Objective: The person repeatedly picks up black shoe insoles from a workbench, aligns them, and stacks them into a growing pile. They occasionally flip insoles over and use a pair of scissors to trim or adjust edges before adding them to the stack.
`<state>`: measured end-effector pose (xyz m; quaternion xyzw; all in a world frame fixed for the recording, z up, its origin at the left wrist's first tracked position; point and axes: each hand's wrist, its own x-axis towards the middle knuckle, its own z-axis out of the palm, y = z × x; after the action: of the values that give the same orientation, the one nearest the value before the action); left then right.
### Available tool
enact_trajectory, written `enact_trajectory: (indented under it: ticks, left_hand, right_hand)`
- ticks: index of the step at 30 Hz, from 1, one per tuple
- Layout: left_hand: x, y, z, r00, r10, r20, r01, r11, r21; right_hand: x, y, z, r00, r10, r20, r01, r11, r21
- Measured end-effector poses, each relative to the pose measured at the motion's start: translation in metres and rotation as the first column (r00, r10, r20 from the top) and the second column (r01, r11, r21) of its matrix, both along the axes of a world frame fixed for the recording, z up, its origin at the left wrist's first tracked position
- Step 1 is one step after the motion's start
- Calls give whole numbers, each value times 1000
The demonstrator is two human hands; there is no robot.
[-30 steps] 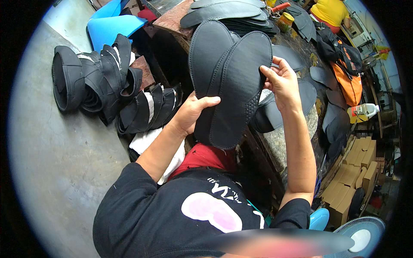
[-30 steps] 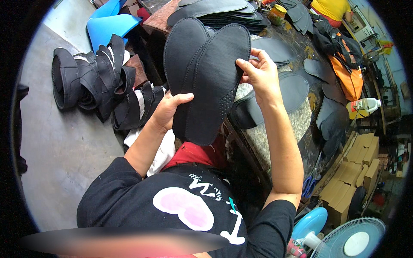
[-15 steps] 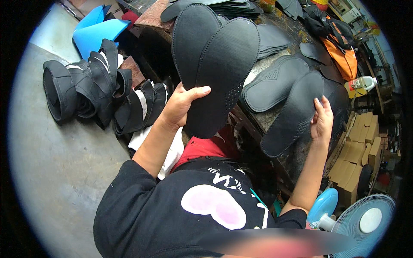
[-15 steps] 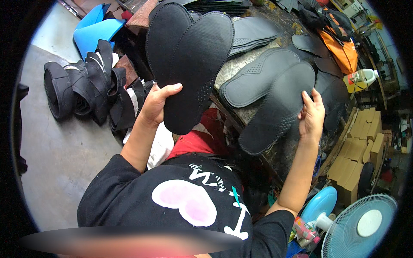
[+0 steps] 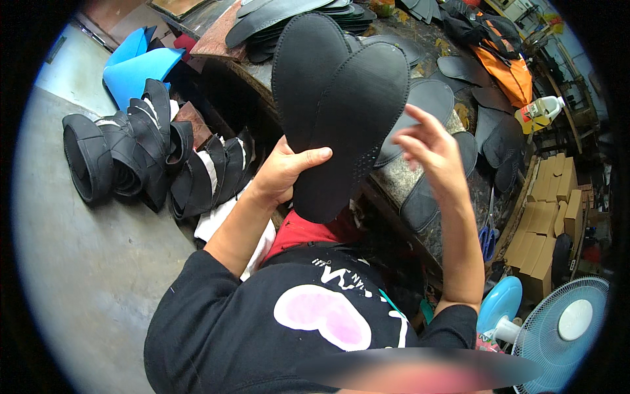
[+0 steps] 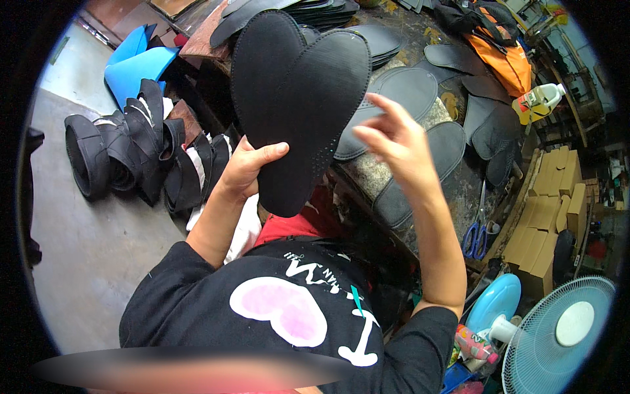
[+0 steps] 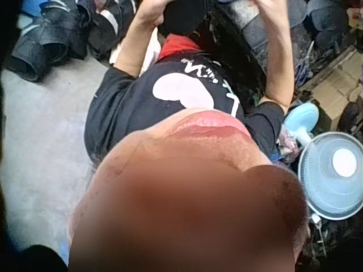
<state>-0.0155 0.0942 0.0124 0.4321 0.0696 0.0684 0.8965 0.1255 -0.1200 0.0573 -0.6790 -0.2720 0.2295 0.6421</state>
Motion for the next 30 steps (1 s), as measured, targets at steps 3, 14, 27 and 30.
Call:
enact_trajectory:
  ticks: [3, 14, 27, 30]
  left_hand:
    - [-4, 15, 3, 993, 115, -13, -114, 991, 73]
    - [-21, 68, 1, 995, 93, 20, -86, 968, -235]
    - [-6, 20, 2, 997, -20, -71, 21, 1000, 14]
    - [-5, 13, 3, 997, -52, -62, 55, 998, 39]
  right_hand:
    - [9, 52, 9, 988, 139, -68, -134, 988, 76]
    - [161, 95, -27, 935, -294, 200, 346, 881, -323]
    - [57, 81, 8, 988, 1, 155, 37, 971, -238]
    - [30, 86, 12, 995, 22, 92, -1, 975, -223]
